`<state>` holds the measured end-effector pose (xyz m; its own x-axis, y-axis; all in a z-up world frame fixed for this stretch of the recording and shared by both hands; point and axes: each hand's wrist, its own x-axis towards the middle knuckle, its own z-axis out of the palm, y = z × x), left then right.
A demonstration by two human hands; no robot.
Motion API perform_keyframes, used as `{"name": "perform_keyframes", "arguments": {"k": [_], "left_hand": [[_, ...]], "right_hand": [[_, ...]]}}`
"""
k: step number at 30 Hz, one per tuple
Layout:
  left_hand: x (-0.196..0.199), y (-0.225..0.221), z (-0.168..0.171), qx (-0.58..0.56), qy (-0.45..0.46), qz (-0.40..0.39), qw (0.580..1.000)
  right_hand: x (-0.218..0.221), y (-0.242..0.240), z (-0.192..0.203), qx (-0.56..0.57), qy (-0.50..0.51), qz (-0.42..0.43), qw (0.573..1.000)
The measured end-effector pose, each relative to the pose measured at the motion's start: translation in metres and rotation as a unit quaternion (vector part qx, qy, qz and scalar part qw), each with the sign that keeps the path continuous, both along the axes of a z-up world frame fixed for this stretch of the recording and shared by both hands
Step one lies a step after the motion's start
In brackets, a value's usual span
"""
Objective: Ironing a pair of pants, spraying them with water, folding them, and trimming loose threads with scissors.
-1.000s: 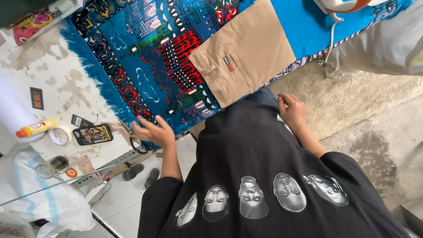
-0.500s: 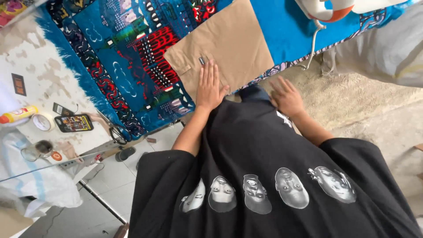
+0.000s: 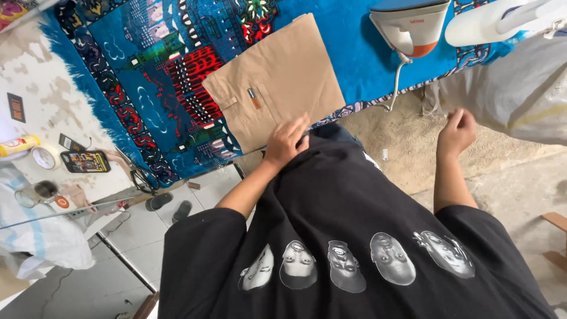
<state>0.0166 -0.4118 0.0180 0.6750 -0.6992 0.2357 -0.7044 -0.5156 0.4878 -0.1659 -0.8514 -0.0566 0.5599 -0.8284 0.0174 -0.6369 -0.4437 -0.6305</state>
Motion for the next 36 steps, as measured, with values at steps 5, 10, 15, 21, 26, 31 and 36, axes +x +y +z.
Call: {"name": "perform_keyframes", "arguments": {"k": [5,10,15,21,26,31,36], "left_hand": [[-0.009,-0.014,-0.046,0.266,0.016,-0.078,0.961],[-0.026,0.026,-0.039,0.110,0.301,-0.089,0.943],[-0.009,0.007,0.003,-0.010,0.109,-0.016,0.994],[-0.007,-0.004,-0.043,0.197,-0.009,-0.113,0.974],[-0.017,0.060,-0.082,0.175,-0.002,-0.279,0.944],[0.010,0.058,-0.027,0.072,-0.130,-0.357,0.922],[0.021,0.014,-0.020,0.217,-0.144,-0.145,0.955]], "right_hand": [[0.089,-0.024,0.059,0.009,-0.241,0.102,0.965],[0.134,-0.081,0.055,0.002,-0.263,0.213,0.941],[0.178,-0.073,0.089,-0.012,-0.271,0.291,0.918],[0.189,-0.064,0.077,0.093,-0.395,0.293,0.866],[0.188,-0.079,0.057,0.024,-0.430,0.239,0.871],[0.133,-0.047,0.087,0.164,-0.383,-0.081,0.905],[0.027,0.008,0.106,0.203,-0.245,0.130,0.939]]}}
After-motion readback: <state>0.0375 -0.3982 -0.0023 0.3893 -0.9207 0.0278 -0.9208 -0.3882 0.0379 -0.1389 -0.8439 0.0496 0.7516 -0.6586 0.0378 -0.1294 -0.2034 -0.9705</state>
